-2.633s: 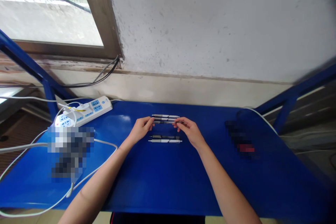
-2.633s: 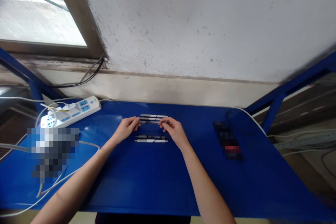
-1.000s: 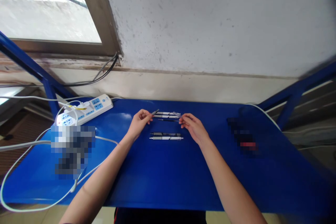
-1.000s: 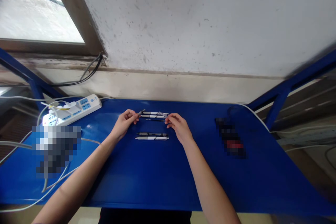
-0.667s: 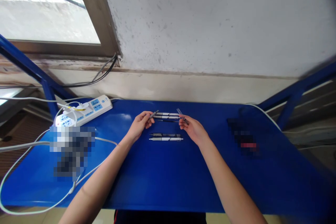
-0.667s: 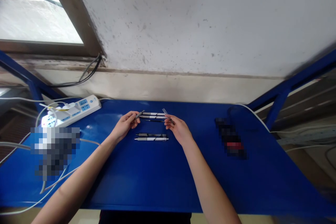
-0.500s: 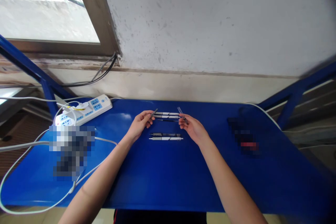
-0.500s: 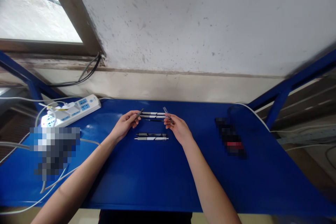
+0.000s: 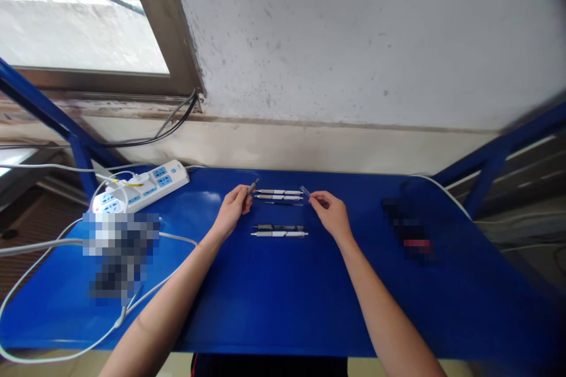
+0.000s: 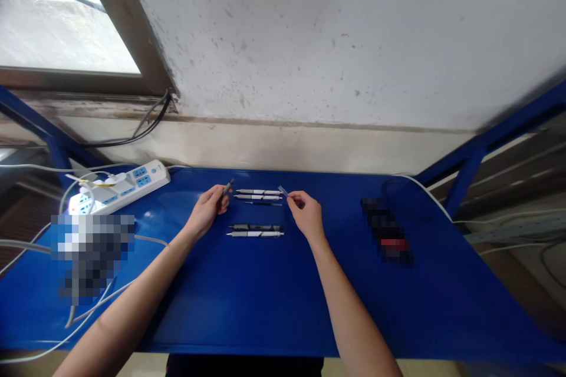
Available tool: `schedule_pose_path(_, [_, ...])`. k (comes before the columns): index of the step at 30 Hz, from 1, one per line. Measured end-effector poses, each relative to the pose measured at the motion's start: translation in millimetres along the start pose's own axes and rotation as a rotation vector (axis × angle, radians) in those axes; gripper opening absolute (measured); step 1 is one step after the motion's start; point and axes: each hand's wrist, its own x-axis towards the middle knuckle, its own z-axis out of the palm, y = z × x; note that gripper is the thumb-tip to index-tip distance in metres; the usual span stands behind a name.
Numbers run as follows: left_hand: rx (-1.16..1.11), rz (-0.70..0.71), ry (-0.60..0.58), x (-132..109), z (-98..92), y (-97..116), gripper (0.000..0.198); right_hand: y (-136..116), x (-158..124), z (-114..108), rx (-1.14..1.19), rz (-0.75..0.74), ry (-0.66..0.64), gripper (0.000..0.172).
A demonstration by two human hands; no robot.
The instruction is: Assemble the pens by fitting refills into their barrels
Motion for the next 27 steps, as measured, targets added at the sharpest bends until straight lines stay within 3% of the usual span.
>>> schedule_pose_path(6, [0.094,0.053,0.050,0.2,-0.3,-1.7,0.033,17.1,2.6,-3.7,-0.392,-0.206,0.132,0.027])
schedule_pose_path(13, [0.300,0.075,0.037,-1.4,-0.4,-0.7,0.024,14.4,-0.7,-2.0,-0.513,-0.280,0.177,0.021])
schedule_pose_path(21, [0.319,0.116,0.063,-0.7,-1.6,-2.1,0.032,-7.7,-12.5,14.2,-0.374,-0.407,-0.094,0.013])
schedule_pose_path(27, [0.358,0.092,0.054,-1.7,0.7,-0.6,0.046,-2.1,-17.4,23.3,-0.408,-0.390,-0.125,0.013])
